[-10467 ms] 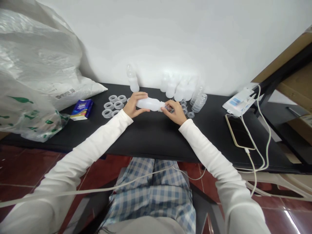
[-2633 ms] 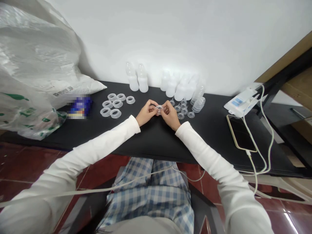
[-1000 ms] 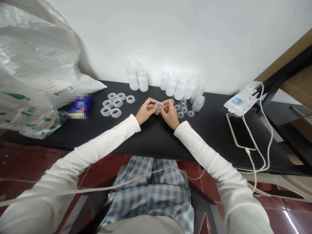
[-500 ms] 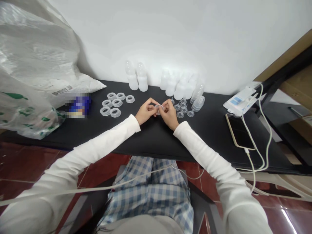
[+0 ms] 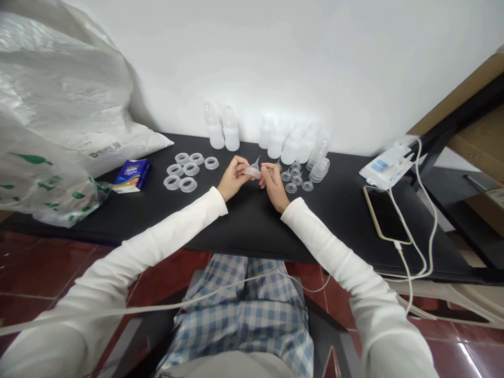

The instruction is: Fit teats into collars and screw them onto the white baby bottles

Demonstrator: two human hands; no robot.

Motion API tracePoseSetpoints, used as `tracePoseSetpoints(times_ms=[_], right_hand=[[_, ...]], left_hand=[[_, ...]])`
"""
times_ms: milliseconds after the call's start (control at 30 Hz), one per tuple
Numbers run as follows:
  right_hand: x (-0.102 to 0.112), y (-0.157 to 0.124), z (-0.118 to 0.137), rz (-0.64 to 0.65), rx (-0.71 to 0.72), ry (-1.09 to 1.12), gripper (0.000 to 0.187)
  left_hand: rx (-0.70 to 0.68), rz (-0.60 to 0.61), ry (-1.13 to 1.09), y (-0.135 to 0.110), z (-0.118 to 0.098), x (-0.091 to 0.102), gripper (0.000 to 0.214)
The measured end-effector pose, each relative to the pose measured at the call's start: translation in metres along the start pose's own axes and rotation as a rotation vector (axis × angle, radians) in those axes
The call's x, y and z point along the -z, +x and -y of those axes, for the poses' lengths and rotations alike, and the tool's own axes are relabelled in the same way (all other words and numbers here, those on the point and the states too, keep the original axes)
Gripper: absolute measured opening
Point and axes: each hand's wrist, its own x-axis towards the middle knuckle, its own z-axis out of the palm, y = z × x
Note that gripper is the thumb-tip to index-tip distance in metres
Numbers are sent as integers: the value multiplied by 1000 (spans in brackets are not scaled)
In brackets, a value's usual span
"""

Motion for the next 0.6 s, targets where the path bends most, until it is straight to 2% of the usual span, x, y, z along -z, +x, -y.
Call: tracePoseSetpoints(times_ms=[133, 267, 333, 467, 600], right_hand=[[2, -1, 2, 11, 63, -127, 45], [4, -3, 8, -158, 162, -229, 37], [5, -3, 10, -260, 184, -264, 38], [8, -4, 14, -397, 227, -304, 42], [11, -5, 15, -441, 257, -350, 38]], left_hand=[[-34, 42, 52, -2, -2, 0, 35], [-37, 51, 79, 3, 2, 0, 32], [-48, -17, 141, 14, 8, 1, 32], [-11, -293, 285, 56, 26, -2, 34], [2, -386, 316, 112, 40, -10, 37]])
